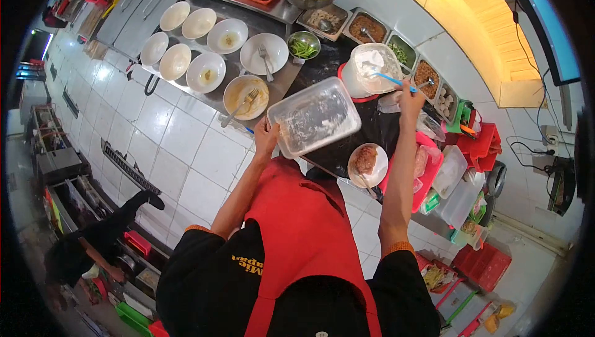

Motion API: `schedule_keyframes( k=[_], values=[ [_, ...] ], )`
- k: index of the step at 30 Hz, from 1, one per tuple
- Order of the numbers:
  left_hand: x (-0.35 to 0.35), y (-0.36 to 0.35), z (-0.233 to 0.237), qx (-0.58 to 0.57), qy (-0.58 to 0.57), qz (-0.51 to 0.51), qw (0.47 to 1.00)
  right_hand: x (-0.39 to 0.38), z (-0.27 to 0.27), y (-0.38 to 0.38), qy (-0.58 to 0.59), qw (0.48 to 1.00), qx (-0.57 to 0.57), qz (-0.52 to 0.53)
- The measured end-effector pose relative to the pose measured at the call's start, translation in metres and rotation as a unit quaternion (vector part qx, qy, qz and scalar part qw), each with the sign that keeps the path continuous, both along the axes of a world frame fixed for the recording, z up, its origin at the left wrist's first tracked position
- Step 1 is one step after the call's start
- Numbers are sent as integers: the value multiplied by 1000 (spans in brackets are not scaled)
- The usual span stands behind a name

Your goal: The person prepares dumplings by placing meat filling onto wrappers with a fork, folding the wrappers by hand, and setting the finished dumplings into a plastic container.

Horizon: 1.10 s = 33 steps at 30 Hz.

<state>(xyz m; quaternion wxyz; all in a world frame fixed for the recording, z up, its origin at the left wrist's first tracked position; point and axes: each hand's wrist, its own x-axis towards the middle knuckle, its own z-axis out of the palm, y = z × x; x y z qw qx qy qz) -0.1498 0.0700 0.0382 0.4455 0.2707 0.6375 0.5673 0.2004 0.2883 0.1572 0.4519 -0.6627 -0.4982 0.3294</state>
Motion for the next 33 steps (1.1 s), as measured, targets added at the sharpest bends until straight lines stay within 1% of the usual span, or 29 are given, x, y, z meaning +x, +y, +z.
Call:
schedule_keyframes(
  k=[1,2,3,4,5,6,8,10,12,13,14,15,16,18,19,20,21,22,23,24,26,27,28,30,31,32,33],
  values=[
    [2,-2,10,-15,-22,18,999,7,7,-4,33,999,-9,-17],
    [2,-3,8,-20,-24,24,999,7,20,-11,64,997,-19,-33],
    [1,0,6,-14,15,25,999,5,32,-19,62,997,-24,-27],
    [-1,1,3,-7,55,25,998,-7,54,-32,123,992,-16,-16],
    [-1,1,6,-1,54,21,998,-16,65,-45,183,983,-8,-7],
    [1,1,10,-4,53,23,998,-18,63,-57,182,983,-11,-6],
    [6,3,15,1,10,28,1000,-21,54,-80,141,985,-70,70],
    [9,7,13,-1,27,19,999,-46,33,-103,89,977,-78,180],
    [14,8,11,-3,42,6,999,-75,5,-132,60,955,-153,246],
    [16,10,15,-7,20,-8,1000,-86,-8,-140,59,956,-153,242],
    [17,12,20,-10,-1,-19,1000,-96,-19,-144,96,962,-131,218],
    [19,13,26,-12,-3,-19,1000,-99,-25,-145,133,965,-111,196],
    [20,12,33,-7,11,-24,1000,-99,-24,-141,132,965,-113,195],
    [19,12,34,-2,26,-33,999,-96,-20,-131,123,987,-66,79],
    [16,11,32,3,33,-31,999,-93,-18,-130,108,987,-93,80],
    [17,11,29,7,38,-30,999,-90,-15,-135,107,987,-92,77],
    [21,10,26,9,36,-32,999,-89,-13,-142,65,975,-149,152],
    [25,12,39,2,21,-23,999,-91,-10,-147,23,952,-203,226],
    [28,12,45,-7,7,-17,1000,-97,-18,-154,60,947,-201,242],
    [30,12,39,-7,5,-22,1000,-103,-26,-158,59,949,-201,237],
    [33,15,23,47,108,-64,991,-111,-42,-150,120,964,-84,223],
    [33,14,19,48,107,-65,991,-108,-48,-143,133,975,-62,167],
    [30,14,18,53,102,-59,992,-100,-53,-142,133,975,-61,166],
    [22,15,22,60,100,-52,992,-80,-58,-134,145,989,33,23],
    [19,13,29,33,98,-33,994,-71,-47,-138,90,996,-14,-7],
    [17,12,30,6,96,-14,995,-70,-40,-147,90,996,-14,-8],
    [15,13,30,7,95,-15,995,-70,-33,-157,89,994,-47,30]
  ],
)
